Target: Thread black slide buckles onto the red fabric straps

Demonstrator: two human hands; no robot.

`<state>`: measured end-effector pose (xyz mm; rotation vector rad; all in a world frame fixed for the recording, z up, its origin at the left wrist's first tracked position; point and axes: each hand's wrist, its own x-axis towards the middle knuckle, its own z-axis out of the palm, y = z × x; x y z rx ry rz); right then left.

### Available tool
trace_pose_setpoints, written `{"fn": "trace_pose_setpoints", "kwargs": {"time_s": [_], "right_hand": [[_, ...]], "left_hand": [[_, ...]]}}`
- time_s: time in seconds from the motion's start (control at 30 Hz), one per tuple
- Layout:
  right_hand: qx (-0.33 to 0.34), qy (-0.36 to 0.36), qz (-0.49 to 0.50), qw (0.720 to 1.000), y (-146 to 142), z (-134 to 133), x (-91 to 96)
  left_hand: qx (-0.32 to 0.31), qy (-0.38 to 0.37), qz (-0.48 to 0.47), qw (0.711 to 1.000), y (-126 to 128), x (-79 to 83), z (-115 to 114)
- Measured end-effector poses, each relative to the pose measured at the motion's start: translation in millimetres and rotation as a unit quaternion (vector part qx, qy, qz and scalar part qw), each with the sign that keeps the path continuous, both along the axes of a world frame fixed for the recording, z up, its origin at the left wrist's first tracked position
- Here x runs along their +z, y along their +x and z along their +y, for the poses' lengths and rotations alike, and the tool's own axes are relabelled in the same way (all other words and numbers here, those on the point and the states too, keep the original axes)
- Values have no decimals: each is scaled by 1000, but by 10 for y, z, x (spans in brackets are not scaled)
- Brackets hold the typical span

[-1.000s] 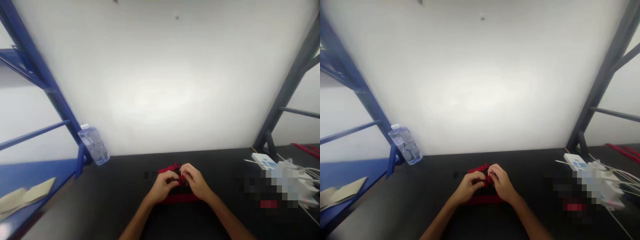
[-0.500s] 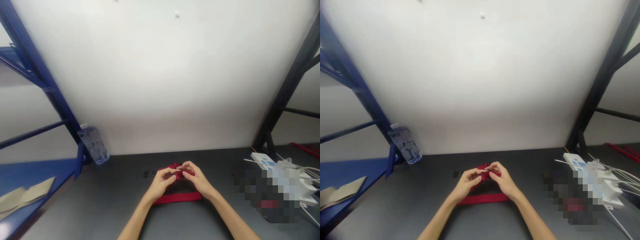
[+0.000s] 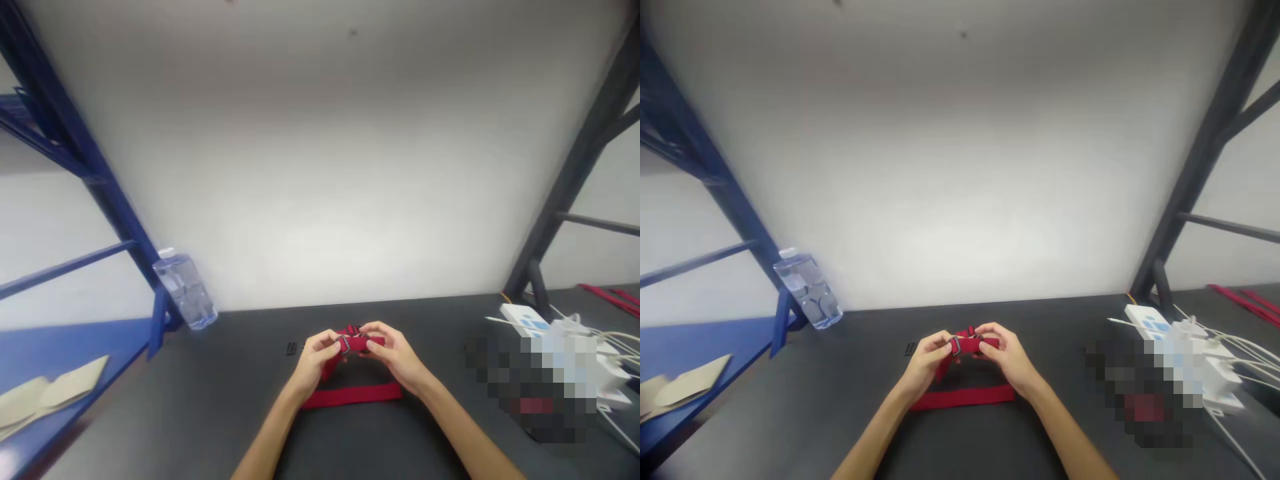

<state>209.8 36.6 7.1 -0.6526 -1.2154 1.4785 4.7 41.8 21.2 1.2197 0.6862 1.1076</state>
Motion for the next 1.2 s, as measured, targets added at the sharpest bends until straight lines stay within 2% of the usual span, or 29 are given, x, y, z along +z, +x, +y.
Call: {"fn": "trace_pose_setpoints", "kwargs": {"time_s": [0.4, 0.6, 0.73, 0.93, 1.07, 1.2], "right_hand": [[-76, -7, -45, 996, 70, 65, -83], [-131, -21, -69, 989, 76, 93, -99], [-137, -52, -42, 988, 76, 98, -93], [-121, -103, -2, 987, 87, 88, -59], [-118, -78, -37, 989, 135, 96, -36], [-137, -2, -142, 980, 320, 190, -111]], "left_hand": [[37, -1, -45, 998, -28, 58, 10], [27, -1, -44, 999, -32, 74, 9], [36, -4, -39, 999, -22, 57, -1], [8, -8, -40, 999, 35, 12, -16], [37, -13, -48, 998, 15, 32, -11], [87, -3, -72, 994, -62, 90, 8]]}}
